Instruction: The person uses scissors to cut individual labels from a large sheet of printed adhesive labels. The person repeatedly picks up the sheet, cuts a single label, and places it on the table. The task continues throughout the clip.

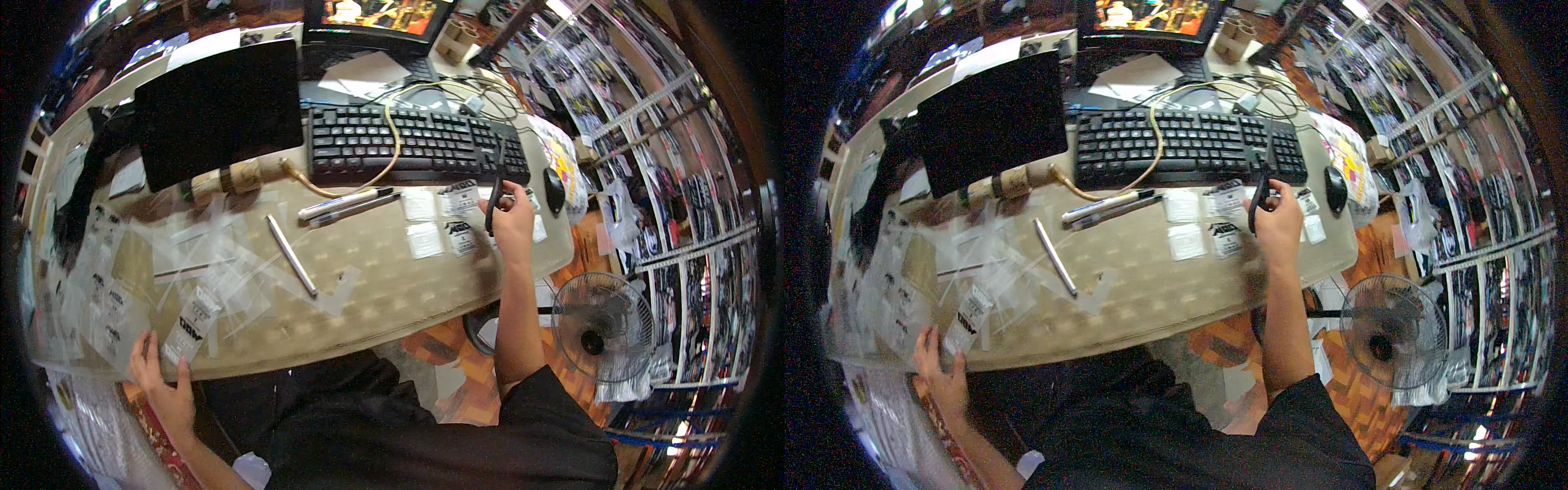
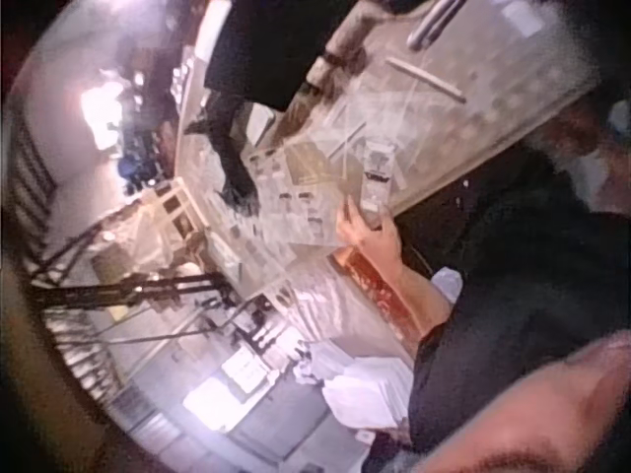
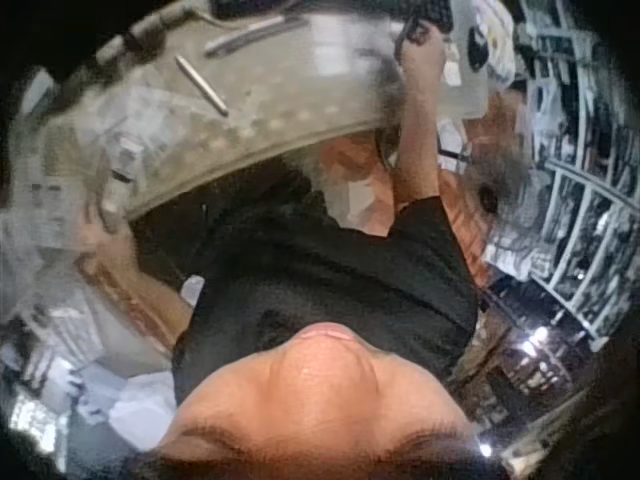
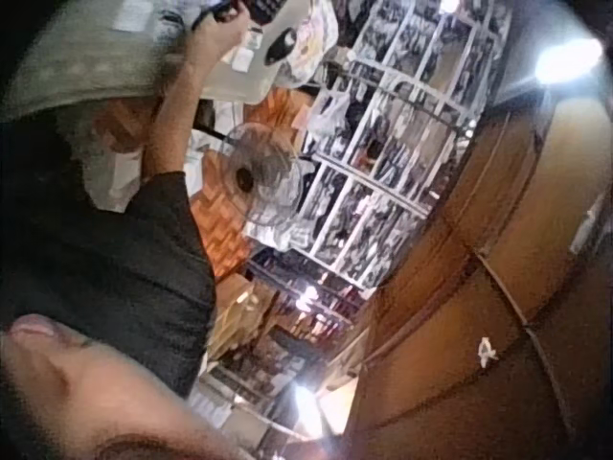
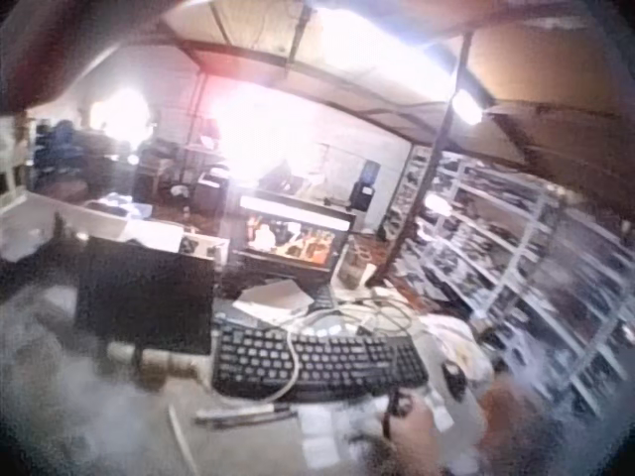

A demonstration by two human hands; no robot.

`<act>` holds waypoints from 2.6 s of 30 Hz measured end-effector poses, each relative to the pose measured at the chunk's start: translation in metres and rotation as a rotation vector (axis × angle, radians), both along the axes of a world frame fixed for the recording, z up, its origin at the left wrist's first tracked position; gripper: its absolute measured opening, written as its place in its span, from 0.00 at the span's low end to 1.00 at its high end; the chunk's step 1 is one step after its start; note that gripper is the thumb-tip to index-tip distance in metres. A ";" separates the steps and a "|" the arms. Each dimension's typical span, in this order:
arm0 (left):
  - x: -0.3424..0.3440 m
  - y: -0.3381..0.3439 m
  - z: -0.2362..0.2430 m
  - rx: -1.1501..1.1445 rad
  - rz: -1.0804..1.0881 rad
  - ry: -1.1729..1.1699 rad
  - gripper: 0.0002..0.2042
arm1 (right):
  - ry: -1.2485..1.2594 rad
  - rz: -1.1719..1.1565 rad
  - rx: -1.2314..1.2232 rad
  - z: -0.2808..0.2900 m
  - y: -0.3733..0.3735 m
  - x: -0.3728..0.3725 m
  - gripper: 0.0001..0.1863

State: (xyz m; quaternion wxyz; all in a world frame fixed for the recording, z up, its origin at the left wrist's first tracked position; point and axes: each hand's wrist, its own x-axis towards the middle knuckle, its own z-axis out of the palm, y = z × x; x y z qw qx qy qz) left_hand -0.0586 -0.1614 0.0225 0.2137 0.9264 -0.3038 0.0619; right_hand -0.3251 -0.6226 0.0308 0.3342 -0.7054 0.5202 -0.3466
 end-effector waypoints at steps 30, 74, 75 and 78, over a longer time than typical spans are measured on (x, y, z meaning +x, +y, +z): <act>0.000 0.025 -0.012 -1.389 0.297 0.532 0.09 | -0.472 0.514 0.082 0.019 0.158 0.086 0.28; -0.011 -0.066 0.054 -1.532 0.020 0.256 0.14 | -0.493 1.281 0.590 0.033 0.305 0.180 0.40; -0.011 -0.065 0.055 -1.535 0.022 0.256 0.14 | -0.493 1.281 0.572 0.033 0.305 0.181 0.40; -0.014 -0.060 0.059 -1.501 0.036 0.317 0.14 | -0.483 1.289 0.516 0.034 0.304 0.182 0.40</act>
